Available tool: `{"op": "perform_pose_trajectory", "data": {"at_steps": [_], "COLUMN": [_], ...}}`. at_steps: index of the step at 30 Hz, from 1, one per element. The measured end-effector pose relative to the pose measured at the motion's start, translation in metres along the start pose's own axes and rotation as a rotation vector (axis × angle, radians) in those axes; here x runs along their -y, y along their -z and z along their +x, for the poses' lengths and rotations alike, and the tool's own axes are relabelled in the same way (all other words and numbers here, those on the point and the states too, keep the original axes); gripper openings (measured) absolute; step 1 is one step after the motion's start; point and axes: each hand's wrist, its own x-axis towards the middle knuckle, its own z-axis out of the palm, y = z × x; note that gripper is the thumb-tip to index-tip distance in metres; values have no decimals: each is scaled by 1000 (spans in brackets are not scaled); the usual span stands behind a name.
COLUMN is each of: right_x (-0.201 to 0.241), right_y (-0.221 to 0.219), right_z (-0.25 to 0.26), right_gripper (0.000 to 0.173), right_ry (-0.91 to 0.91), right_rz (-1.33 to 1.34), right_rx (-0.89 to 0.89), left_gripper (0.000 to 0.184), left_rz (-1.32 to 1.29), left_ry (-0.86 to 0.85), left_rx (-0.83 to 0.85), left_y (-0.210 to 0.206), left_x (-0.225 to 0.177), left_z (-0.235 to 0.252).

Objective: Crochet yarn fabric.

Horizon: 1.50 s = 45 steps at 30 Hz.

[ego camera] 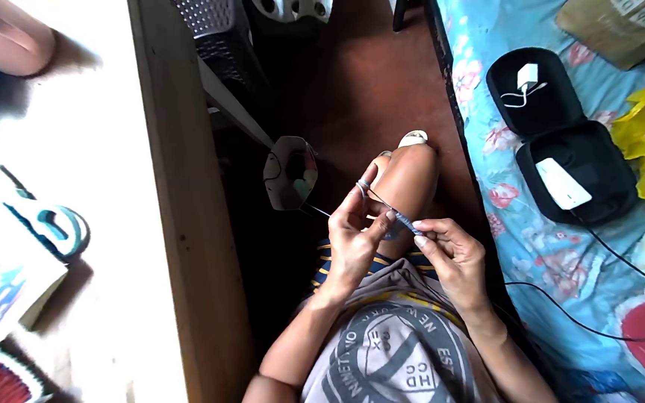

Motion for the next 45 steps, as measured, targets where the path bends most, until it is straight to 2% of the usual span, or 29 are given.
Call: {"op": "perform_pose_trajectory", "data": {"at_steps": [2,4,6,7,9,11,14,18,21,25,28,32,34,36,39,42,45], "right_x": [0,3,9,12,16,15,6,-2,0,0,0,-1,0,0,-1,-4,-6], "right_y": [-3,-8,-11,-10,-7,-5,-7,-6,-6,-5,-3,0,0,-1,-7,-8,-8], "right_z": [1,6,11,12,15,14,5,1,2,6,9,14,16,18,19,20,23], "right_gripper": [16,19,18,15,17,18,14,18,20,22,20,19,21,21,21,23,25], "right_ry": [174,290,240,149,-52,-90,104,357,418,438,361,69,-26,-11,157,292,328], "right_rz": [-286,-503,-475,-347,11,126,-191,-553,-678,-709,-554,-104,-13,-90,-413,-638,-698], "right_rx": [-41,-91,-84,-57,-10,-21,-120,-224,-233,-212,-146,-20,-4,-19,-79,-103,-91], "left_gripper": [67,58,49,48,50,54,61,60,57,51,49,49,47,42,41,43,44], "left_rz": [111,251,312,298,205,93,-54,-140,-178,-199,-218,-223,-164,-91,-91,-172,-248], "left_ry": [-129,-378,-548,-572,-519,-392,-210,-102,-78,-23,21,18,-51,-138,-155,-63,52], "left_rx": [-19,-34,-41,-42,-47,-50,-47,-21,17,84,131,155,151,134,116,127,145], "left_y": [-3,-5,-7,-8,-9,-10,-11,-8,-3,8,16,20,19,18,19,23,28], "left_x": [4,18,31,33,27,18,10,7,4,2,1,4,8,12,19,21,21], "left_z": [-3,-5,-5,-6,-7,-7,-4,-1,2,10,17,22,24,24,27,33,37]}}
